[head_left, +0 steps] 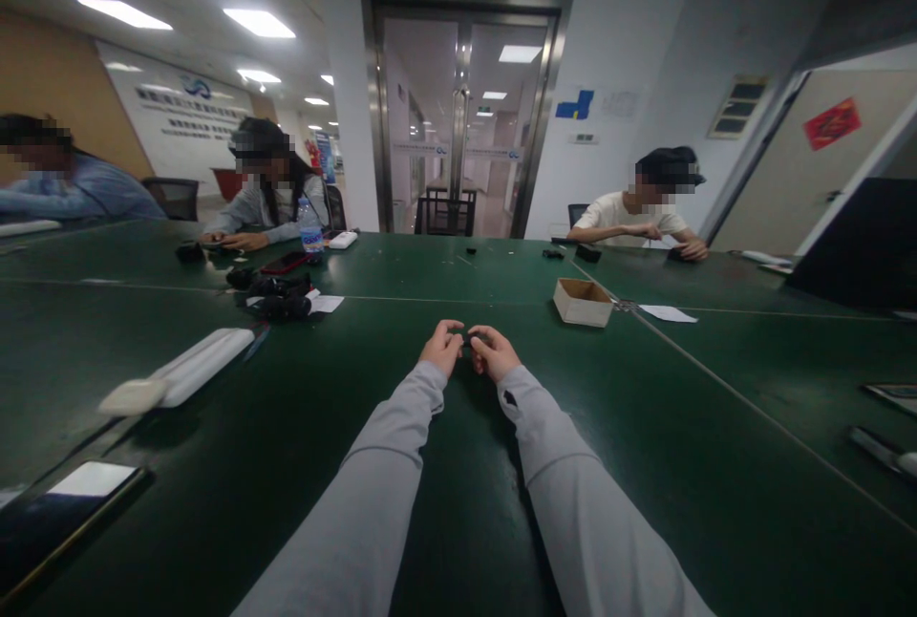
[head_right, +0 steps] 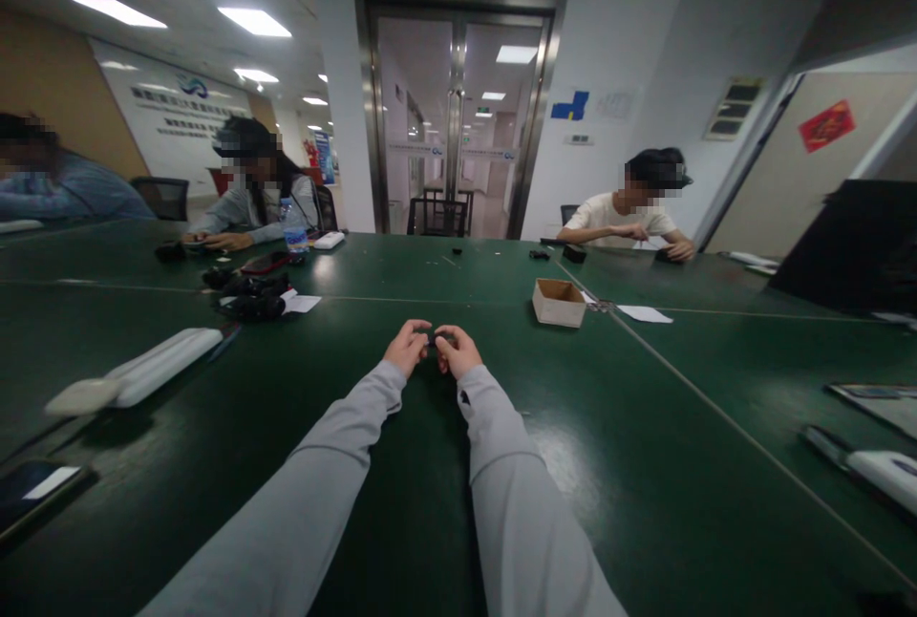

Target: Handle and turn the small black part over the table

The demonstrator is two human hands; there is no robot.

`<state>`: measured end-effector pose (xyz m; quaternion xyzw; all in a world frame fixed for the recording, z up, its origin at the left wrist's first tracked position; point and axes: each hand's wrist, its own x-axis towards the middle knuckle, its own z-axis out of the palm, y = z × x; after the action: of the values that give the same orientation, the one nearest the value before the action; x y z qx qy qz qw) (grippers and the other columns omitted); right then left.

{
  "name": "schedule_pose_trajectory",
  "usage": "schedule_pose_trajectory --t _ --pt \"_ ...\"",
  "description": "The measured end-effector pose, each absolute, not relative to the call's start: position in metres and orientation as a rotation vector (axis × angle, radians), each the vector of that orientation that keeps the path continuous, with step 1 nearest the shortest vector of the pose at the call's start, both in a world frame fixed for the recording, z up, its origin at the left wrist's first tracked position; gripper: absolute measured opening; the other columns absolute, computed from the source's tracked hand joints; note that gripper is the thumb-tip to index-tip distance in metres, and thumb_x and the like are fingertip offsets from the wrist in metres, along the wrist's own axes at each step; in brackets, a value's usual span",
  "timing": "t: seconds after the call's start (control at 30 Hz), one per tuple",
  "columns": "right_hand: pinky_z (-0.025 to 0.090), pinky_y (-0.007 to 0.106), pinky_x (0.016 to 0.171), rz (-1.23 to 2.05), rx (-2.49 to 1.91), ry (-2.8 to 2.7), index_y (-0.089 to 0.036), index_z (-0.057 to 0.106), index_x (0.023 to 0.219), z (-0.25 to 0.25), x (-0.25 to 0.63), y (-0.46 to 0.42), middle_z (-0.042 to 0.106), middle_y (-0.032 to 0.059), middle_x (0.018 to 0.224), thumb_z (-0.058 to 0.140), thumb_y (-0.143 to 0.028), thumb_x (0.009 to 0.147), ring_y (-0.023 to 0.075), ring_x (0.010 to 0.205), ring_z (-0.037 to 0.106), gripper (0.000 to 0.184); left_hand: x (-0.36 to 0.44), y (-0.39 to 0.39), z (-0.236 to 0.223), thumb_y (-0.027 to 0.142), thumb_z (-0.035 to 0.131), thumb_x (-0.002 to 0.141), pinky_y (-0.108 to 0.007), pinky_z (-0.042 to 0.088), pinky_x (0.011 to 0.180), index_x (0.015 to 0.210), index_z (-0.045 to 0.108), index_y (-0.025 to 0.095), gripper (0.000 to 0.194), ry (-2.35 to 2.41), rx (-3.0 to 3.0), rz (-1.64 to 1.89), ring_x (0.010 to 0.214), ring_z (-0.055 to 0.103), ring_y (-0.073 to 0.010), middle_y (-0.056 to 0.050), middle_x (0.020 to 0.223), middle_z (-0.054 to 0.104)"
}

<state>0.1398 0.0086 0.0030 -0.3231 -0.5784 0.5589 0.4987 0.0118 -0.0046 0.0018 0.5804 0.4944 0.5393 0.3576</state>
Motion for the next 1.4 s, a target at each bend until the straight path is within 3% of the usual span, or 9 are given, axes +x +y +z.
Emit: schedule_pose_trajectory --t 0.73,0.9,1.0,1.07,1.17,1.23,1.3,1.33,1.4 --pt "0.032 0.019 0.029 1.339 -0.795 -1.427 -0.017 0.045 0.091 0.001 0.139 0.010 0.042 -0.0107 0.040 0.064 -0.041 0.059 0.0084 0.029 0.038 0.044 0.013 -0.004 -0.001 0.026 0.041 0.080 -0.017 0.037 0.047 0.100 0.048 0.018 0.023 1.278 1.555 1.372 0.047 0.044 -0.0071 0.004 0.057 0.047" --pt "0.031 0.019 0.029 1.339 -0.787 -1.402 -0.018 0.045 0.090 -0.001 0.139 0.011 0.041 -0.0110 0.039 0.065 -0.041 0.058 0.0081 0.029 0.038 0.044 0.006 -0.013 0.003 0.030 0.043 0.079 -0.024 0.045 0.062 0.104 0.047 0.018 0.028 1.389 1.655 1.337 0.065 0.053 -0.0108 -0.002 0.077 0.055" --pt "0.031 0.019 0.030 1.363 -0.763 -1.390 -0.018 0.045 0.090 0.000 0.139 0.011 0.042 -0.0105 0.041 0.065 -0.041 0.059 0.0079 0.030 0.038 0.044 -0.036 -0.032 0.021 0.030 0.049 0.075 -0.032 0.043 0.080 0.111 0.046 0.017 0.039 1.627 2.014 1.118 0.085 0.053 -0.0166 -0.008 0.096 0.054" --pt "0.031 0.019 0.030 1.372 -0.754 -1.387 -0.018 0.045 0.091 0.000 0.139 0.010 0.043 -0.0099 0.043 0.065 -0.041 0.060 0.0078 0.031 0.039 0.043 -0.086 -0.053 0.039 0.036 0.051 0.072 -0.043 0.037 0.086 0.115 0.047 0.020 0.046 1.974 2.237 0.760 0.101 0.046 -0.0267 -0.011 0.110 0.050" --pt "0.031 0.019 0.030 1.381 -0.746 -1.377 -0.018 0.045 0.091 -0.001 0.139 0.011 0.044 -0.0092 0.045 0.065 -0.039 0.060 0.0078 0.032 0.039 0.042 -0.180 -0.091 0.060 0.049 0.049 0.069 -0.058 0.028 0.085 0.123 0.040 0.021 0.061 2.650 2.053 0.327 0.114 0.029 -0.0415 -0.017 0.125 0.038" --pt "0.031 0.018 0.031 1.392 -0.734 -1.370 -0.017 0.045 0.092 -0.001 0.139 0.011 0.045 -0.0085 0.047 0.064 -0.038 0.062 0.0078 0.033 0.040 0.041 -0.242 -0.111 0.062 0.062 0.049 0.062 -0.062 0.023 0.084 0.124 0.037 0.018 0.077 2.930 1.679 0.098 0.114 0.026 -0.0454 -0.020 0.127 0.035" --pt "0.031 0.018 0.031 1.394 -0.728 -1.368 -0.017 0.045 0.093 -0.002 0.140 0.011 0.046 -0.0079 0.048 0.063 -0.037 0.063 0.0079 0.035 0.040 0.040 -0.296 -0.120 0.056 0.062 0.049 0.061 -0.056 0.029 0.083 0.120 0.041 0.012 0.078 2.950 1.326 -0.091 0.110 0.034 -0.0446 -0.024 0.124 0.038" --pt "0.031 0.018 0.031 1.390 -0.728 -1.365 -0.017 0.045 0.093 -0.002 0.140 0.011 0.046 -0.0078 0.049 0.063 -0.037 0.063 0.0079 0.035 0.040 0.039 -0.319 -0.120 0.052 0.057 0.048 0.064 -0.047 0.035 0.081 0.117 0.042 0.006 0.075 2.836 1.339 -0.151 0.106 0.041 -0.0391 -0.026 0.119 0.043" --pt "0.030 0.018 0.031 1.385 -0.732 -1.361 -0.018 0.045 0.093 -0.002 0.140 0.011 0.045 -0.0080 0.048 0.063 -0.036 0.063 0.0079 0.035 0.040 0.039 -0.352 -0.117 0.044 0.056 0.049 0.061 -0.040 0.039 0.076 0.113 0.046 0.003 0.074 2.773 1.468 -0.124 0.097 0.049 -0.0353 -0.027 0.111 0.050"
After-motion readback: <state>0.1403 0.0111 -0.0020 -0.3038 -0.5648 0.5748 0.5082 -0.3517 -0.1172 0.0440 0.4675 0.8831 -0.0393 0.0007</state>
